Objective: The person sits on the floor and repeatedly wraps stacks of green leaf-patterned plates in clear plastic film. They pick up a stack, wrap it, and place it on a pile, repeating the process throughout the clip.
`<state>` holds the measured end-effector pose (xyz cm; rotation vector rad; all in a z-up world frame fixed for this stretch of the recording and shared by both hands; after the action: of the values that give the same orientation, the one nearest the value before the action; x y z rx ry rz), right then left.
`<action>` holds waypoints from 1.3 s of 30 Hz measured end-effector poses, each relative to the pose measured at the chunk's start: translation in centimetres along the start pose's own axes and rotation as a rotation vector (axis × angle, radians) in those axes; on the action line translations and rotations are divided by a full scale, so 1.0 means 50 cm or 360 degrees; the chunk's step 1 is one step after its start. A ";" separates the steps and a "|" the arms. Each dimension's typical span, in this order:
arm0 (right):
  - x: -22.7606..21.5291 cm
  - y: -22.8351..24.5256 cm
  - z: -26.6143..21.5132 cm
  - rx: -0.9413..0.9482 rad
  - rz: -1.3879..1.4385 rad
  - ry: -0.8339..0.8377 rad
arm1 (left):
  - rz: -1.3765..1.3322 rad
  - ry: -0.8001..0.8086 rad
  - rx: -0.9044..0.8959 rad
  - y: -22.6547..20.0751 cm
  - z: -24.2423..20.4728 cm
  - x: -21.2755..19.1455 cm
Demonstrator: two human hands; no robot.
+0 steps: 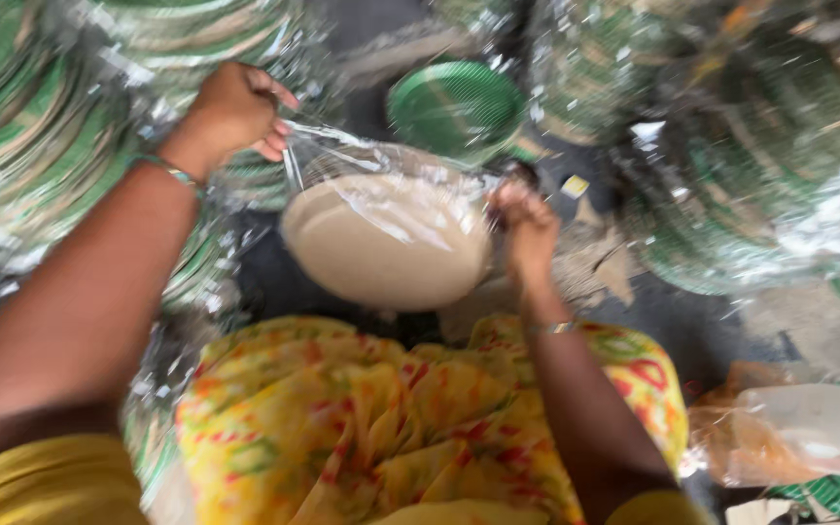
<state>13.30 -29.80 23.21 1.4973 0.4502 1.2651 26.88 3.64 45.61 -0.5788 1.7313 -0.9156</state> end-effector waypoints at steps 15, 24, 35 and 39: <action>-0.101 -0.124 -0.205 0.0766 -0.1830 0.0972 | 0.1121 0.0793 0.0139 0.775 -0.157 0.266; -0.068 -0.375 -0.115 0.0845 -0.1276 0.0257 | -0.0183 -0.0203 -0.0746 0.789 -0.019 0.394; -0.110 -0.266 -0.164 0.1574 -0.0852 0.0685 | -0.1201 0.0801 -0.0977 0.680 -0.117 0.385; -0.104 -0.215 -0.157 0.1383 -0.0816 0.0456 | -0.1202 0.0592 -0.0761 0.632 -0.146 0.383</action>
<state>8.14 -26.47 10.32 1.7130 1.6164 0.8897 15.12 10.15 10.42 -1.5270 2.1200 -1.1708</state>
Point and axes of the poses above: each hand's wrist, its own z-axis towards the middle knuckle, its own x-axis out of the palm, y = z × x, the point moved 7 cm from there along z, towards the middle knuckle, and after that the axes turned 1 degree about y, right-handed, at the moved point
